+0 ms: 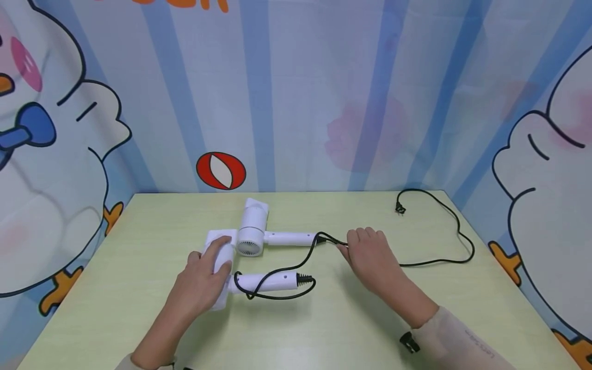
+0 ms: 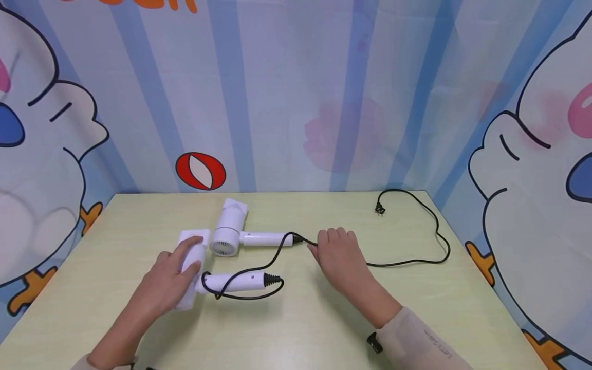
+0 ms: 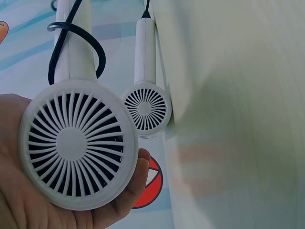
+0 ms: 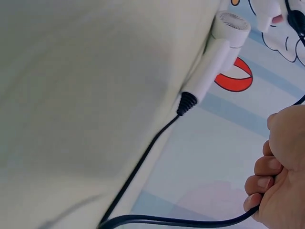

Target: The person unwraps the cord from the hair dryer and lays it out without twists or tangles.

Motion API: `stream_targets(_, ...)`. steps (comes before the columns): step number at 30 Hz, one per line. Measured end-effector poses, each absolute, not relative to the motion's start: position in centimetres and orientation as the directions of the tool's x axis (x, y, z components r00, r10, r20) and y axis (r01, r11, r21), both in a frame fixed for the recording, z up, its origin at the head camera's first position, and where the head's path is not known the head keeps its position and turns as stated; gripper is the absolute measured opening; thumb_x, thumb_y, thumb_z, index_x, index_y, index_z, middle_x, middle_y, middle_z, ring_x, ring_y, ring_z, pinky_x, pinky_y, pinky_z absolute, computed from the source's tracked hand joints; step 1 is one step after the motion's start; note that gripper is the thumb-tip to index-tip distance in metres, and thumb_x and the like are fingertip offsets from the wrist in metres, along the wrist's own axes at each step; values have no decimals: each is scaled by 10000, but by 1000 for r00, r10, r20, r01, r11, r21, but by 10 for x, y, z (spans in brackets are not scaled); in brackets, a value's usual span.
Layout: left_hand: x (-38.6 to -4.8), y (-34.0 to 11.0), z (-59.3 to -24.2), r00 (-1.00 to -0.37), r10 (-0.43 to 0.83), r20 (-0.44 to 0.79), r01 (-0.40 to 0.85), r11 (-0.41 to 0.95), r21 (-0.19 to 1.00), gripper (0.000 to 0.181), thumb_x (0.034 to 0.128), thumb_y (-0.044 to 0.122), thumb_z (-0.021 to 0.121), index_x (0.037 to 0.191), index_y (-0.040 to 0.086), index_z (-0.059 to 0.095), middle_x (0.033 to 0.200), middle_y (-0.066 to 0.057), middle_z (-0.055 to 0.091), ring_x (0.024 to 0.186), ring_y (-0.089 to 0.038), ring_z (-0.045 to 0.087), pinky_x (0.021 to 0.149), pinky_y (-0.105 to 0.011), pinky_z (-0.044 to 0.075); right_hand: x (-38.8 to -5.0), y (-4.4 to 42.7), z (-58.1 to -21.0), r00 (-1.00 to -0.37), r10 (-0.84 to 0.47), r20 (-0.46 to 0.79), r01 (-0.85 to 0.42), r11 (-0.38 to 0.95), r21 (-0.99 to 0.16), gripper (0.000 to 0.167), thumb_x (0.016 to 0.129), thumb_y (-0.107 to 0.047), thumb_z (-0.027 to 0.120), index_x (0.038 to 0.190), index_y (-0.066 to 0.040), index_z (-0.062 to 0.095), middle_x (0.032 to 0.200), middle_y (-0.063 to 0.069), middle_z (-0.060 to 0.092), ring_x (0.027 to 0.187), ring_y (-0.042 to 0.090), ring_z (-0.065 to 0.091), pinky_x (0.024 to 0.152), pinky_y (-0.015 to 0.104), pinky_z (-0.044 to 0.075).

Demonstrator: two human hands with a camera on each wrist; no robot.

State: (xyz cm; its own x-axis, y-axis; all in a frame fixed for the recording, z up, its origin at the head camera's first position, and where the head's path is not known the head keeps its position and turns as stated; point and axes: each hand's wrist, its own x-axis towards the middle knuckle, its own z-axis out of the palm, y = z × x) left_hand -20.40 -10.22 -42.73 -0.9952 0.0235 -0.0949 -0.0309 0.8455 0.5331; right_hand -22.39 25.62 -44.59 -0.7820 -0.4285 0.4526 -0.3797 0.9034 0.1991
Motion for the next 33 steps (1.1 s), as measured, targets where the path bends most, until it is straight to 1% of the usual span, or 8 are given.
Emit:
stream_targets(4,-205,-101,-431,-995,26,-98,-29,851,524,576,1026,418,471,1571,347,298,1315,-304,437,827,-360,593,599,-398,470,-222,256,-435,-757,-434,488,-392,900,192,406,1005,-313,628,768,-79,399,667,24,315,595,202,295,596,333,250)
stream_targets(10,-207,-100,-436,-995,26,-92,-26,854,520,571,1023,409,473,1566,343,308,1300,-300,440,824,-361,592,590,-393,471,-219,257,-421,-740,-433,514,-395,899,188,400,1002,-308,627,771,-76,396,672,27,313,595,202,288,596,329,234)
stream_targets(17,-207,-100,-436,-996,34,-87,-18,848,530,565,1022,399,472,1562,341,313,1282,-299,439,800,-354,591,569,-377,468,-217,259,-412,-696,-451,559,-417,887,197,413,1003,-298,615,756,-83,364,671,24,278,590,200,251,593,329,204)
stream_targets(21,-208,-99,-436,-996,33,-83,-16,849,529,567,1022,399,476,1562,343,312,1279,-300,440,786,-348,589,564,-375,465,-215,260,-411,-692,-454,562,-427,884,190,415,1021,-313,582,757,-85,357,673,21,271,591,198,241,597,328,197)
stream_targets(26,-208,-101,-435,-997,22,-75,-21,854,520,568,1024,405,474,1564,344,306,1282,-299,441,791,-349,588,574,-385,460,-211,259,-411,-704,-455,546,-439,882,170,408,1037,-335,556,774,-83,372,682,18,283,604,196,248,609,328,205)
stream_targets(27,-209,-101,-434,-997,19,-74,-22,855,519,569,1025,406,473,1565,344,304,1282,-298,441,795,-351,587,577,-386,459,-210,259,-411,-704,-456,545,-442,881,166,412,1050,-349,532,777,-83,376,684,18,286,606,194,250,611,327,208)
stream_targets(30,-210,-103,-433,-998,15,-64,-20,854,519,571,1025,406,471,1567,338,303,1276,-301,443,791,-352,586,577,-387,452,-206,260,-412,-696,-460,552,-456,876,157,465,1094,-427,381,779,-86,374,692,16,286,616,193,247,621,331,209)
stream_targets(33,-210,-104,-433,-998,13,-58,-19,852,523,572,1024,402,470,1567,333,305,1267,-302,442,783,-353,584,574,-385,448,-203,260,-413,-670,-472,573,-480,864,152,532,1097,-487,216,772,-93,364,695,11,276,618,189,235,625,332,202)
